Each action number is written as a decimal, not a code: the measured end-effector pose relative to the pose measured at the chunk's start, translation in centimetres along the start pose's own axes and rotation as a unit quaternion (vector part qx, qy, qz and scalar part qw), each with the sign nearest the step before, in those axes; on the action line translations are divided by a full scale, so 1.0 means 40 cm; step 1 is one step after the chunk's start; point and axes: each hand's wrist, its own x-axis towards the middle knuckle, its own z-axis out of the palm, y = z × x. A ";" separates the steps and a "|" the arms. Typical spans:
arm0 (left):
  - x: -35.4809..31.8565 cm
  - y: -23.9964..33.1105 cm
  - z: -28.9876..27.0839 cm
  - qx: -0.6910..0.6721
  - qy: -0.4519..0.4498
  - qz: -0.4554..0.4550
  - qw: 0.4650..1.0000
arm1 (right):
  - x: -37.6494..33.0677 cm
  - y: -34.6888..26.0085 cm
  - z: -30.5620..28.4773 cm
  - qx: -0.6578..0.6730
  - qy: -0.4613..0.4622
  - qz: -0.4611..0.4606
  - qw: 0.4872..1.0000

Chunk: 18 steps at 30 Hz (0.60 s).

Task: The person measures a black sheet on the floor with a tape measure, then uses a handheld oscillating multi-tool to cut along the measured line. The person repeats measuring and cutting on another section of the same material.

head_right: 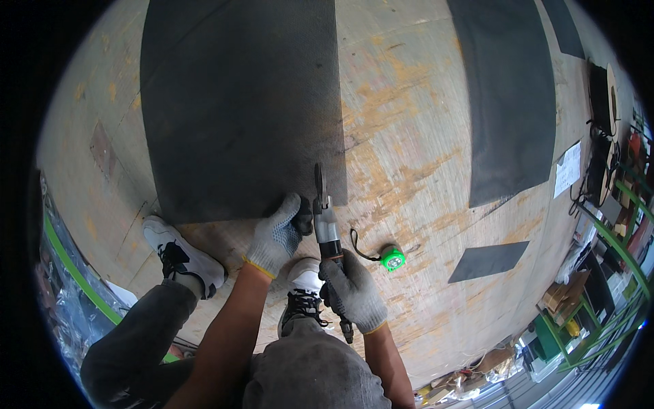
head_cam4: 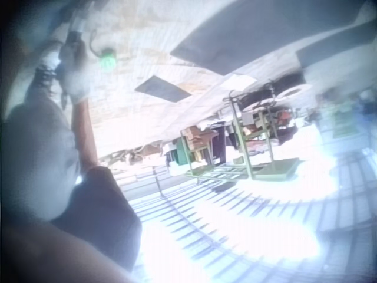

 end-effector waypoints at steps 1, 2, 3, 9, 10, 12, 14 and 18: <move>0.000 -0.001 -0.002 -0.005 -0.001 -0.004 1.000 | 0.003 -0.002 0.001 0.009 0.003 0.006 1.000; -0.002 -0.002 -0.006 -0.005 -0.009 -0.001 1.000 | 0.005 -0.004 0.002 0.003 0.004 0.003 1.000; -0.001 -0.003 -0.009 -0.006 -0.018 0.002 1.000 | 0.008 -0.006 0.003 0.002 0.005 0.003 1.000; 0.002 -0.008 -0.027 -0.017 -0.011 -0.022 1.000 | 0.023 -0.011 0.008 0.011 0.006 -0.004 1.000; 0.002 -0.008 -0.029 -0.023 -0.014 -0.027 0.999 | 0.027 -0.009 0.008 0.018 0.002 -0.012 1.000; -0.001 -0.008 -0.031 -0.020 -0.023 -0.027 0.999 | 0.035 -0.004 0.004 0.028 0.007 0.003 1.000; -0.003 -0.009 -0.030 -0.026 -0.023 -0.032 0.999 | 0.046 0.003 -0.003 -0.090 0.002 -0.113 0.990; -0.004 -0.009 -0.029 -0.020 -0.030 -0.015 0.999 | 0.067 0.017 -0.017 -0.348 -0.012 -0.348 0.870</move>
